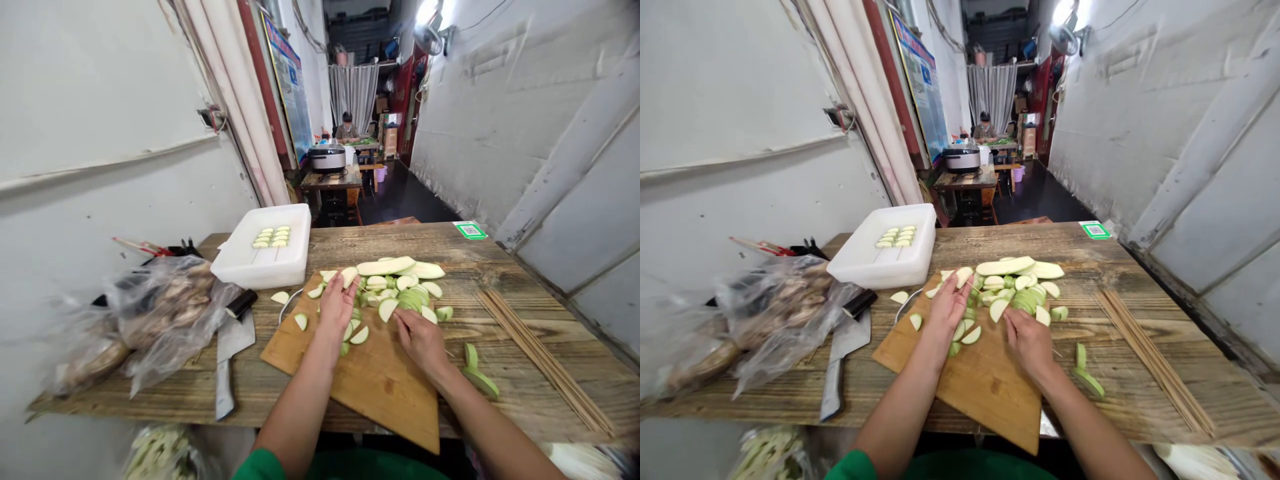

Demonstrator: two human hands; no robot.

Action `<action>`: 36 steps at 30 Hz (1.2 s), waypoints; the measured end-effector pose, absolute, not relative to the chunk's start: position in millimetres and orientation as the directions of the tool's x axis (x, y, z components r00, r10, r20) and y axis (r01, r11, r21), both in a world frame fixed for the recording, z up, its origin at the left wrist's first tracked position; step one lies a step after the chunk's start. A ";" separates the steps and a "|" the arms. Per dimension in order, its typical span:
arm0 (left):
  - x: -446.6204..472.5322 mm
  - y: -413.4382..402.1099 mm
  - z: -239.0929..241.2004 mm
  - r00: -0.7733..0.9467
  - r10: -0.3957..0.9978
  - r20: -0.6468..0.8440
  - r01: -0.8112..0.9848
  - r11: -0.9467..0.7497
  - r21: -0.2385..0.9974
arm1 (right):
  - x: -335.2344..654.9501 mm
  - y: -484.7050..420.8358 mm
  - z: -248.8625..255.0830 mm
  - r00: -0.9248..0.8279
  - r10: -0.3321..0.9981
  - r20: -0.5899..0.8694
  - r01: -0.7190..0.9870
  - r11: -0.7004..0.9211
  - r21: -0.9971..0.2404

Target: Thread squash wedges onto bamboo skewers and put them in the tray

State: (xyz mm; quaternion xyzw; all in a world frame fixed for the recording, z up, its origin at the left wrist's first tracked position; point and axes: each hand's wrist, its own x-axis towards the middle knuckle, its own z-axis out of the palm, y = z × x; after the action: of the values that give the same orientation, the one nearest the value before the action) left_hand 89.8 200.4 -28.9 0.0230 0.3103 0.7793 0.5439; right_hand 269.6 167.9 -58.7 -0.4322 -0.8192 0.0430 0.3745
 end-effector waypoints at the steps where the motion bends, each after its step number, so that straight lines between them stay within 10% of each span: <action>1: 89.8 200.3 -28.3 -0.410 0.857 -0.311 -0.835 -0.215 0.507 | 269.7 167.7 -58.6 -0.347 0.747 0.568 0.682 0.616 -0.394; 36: 94.0 199.0 -33.1 -0.424 0.887 -0.182 -0.779 -0.254 0.573 | 271.7 166.1 -58.6 -0.359 0.791 0.495 0.713 0.575 -0.401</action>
State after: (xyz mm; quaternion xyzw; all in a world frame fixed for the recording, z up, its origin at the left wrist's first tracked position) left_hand 94.0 199.0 -33.1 0.0890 0.3044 0.7869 0.5294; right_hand 271.7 166.1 -58.6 -0.4573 -0.8223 0.0583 0.3337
